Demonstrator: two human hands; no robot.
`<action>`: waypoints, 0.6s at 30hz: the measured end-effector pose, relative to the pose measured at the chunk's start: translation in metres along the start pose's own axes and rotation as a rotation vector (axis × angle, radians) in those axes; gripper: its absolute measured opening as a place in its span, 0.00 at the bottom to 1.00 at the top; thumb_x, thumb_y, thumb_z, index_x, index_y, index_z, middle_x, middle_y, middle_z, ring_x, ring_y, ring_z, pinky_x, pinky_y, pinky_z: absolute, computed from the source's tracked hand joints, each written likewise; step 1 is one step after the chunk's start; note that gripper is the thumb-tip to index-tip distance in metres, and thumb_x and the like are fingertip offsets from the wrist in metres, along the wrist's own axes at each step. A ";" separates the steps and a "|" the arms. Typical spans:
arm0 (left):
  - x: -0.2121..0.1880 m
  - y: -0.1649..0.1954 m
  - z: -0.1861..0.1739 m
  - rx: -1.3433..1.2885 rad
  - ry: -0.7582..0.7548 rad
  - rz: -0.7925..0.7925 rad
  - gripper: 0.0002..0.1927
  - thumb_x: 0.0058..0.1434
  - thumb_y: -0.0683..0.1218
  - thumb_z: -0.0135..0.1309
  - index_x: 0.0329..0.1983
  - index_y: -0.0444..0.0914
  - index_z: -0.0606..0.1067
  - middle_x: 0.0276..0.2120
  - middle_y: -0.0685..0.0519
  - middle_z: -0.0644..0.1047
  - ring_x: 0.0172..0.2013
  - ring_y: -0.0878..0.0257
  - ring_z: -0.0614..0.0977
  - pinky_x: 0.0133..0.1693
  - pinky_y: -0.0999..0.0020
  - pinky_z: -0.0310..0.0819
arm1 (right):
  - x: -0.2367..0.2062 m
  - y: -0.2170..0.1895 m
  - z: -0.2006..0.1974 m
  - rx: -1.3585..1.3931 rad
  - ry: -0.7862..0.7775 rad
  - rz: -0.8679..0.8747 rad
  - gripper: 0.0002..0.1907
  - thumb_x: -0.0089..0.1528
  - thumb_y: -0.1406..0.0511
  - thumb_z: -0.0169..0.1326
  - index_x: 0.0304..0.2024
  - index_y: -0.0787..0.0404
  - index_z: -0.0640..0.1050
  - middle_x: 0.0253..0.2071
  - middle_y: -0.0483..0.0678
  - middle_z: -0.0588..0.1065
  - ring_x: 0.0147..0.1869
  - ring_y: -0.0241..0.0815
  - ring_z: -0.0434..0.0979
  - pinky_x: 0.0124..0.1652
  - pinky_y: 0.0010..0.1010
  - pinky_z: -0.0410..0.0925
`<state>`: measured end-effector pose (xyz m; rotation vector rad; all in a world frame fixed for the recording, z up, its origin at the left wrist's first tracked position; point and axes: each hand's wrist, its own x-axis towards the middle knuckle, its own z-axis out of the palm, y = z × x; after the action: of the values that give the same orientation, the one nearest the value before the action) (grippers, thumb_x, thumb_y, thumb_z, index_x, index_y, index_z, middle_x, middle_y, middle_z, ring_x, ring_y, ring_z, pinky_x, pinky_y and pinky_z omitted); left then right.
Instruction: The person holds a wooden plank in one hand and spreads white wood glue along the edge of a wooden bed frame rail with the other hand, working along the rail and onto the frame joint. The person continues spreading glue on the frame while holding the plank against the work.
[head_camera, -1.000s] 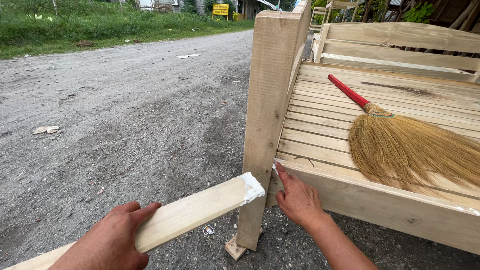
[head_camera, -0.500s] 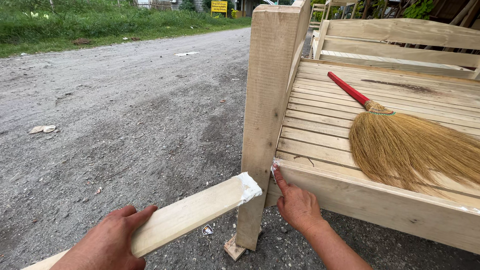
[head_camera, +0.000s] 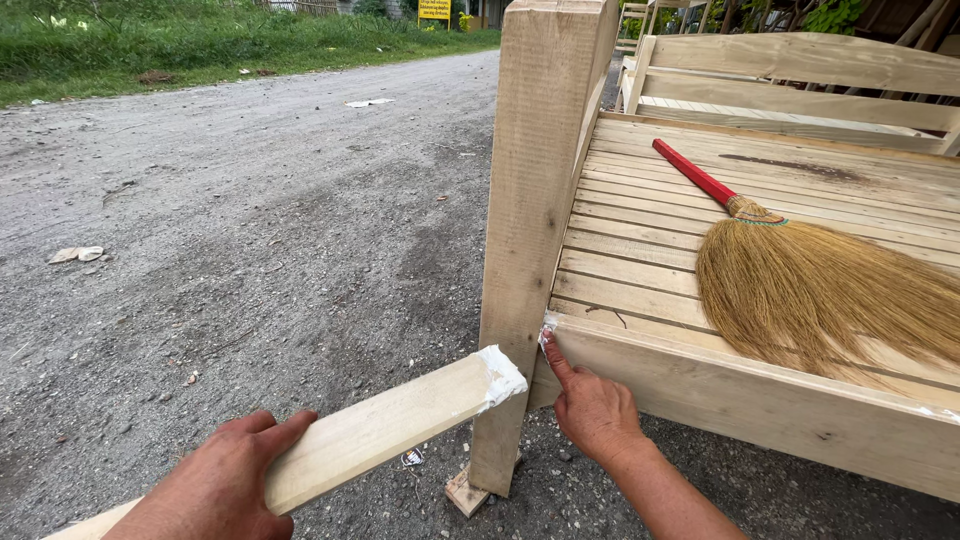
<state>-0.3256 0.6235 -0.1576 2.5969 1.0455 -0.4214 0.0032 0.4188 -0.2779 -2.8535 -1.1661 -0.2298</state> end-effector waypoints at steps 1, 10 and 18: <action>0.001 0.000 0.000 -0.007 0.000 0.011 0.48 0.54 0.42 0.64 0.77 0.56 0.58 0.54 0.58 0.74 0.60 0.63 0.77 0.68 0.65 0.71 | 0.000 0.000 0.000 -0.001 0.006 -0.005 0.52 0.63 0.65 0.49 0.76 0.28 0.33 0.48 0.51 0.76 0.47 0.52 0.82 0.53 0.45 0.74; -0.001 0.003 -0.004 0.010 -0.037 -0.002 0.47 0.54 0.41 0.62 0.76 0.55 0.57 0.56 0.56 0.73 0.61 0.63 0.77 0.69 0.67 0.71 | -0.008 -0.002 0.012 -0.002 -0.093 0.013 0.52 0.62 0.66 0.49 0.76 0.26 0.34 0.54 0.50 0.74 0.53 0.54 0.80 0.57 0.45 0.72; 0.003 0.002 -0.003 -0.022 0.006 0.048 0.48 0.53 0.41 0.63 0.77 0.53 0.59 0.62 0.53 0.70 0.66 0.59 0.74 0.70 0.61 0.68 | -0.005 -0.006 0.010 -0.019 -0.145 0.024 0.51 0.63 0.67 0.49 0.77 0.27 0.37 0.52 0.50 0.75 0.51 0.50 0.81 0.56 0.42 0.72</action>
<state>-0.3216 0.6259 -0.1556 2.6003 0.9815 -0.3886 -0.0031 0.4210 -0.2887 -2.9417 -1.1584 -0.0336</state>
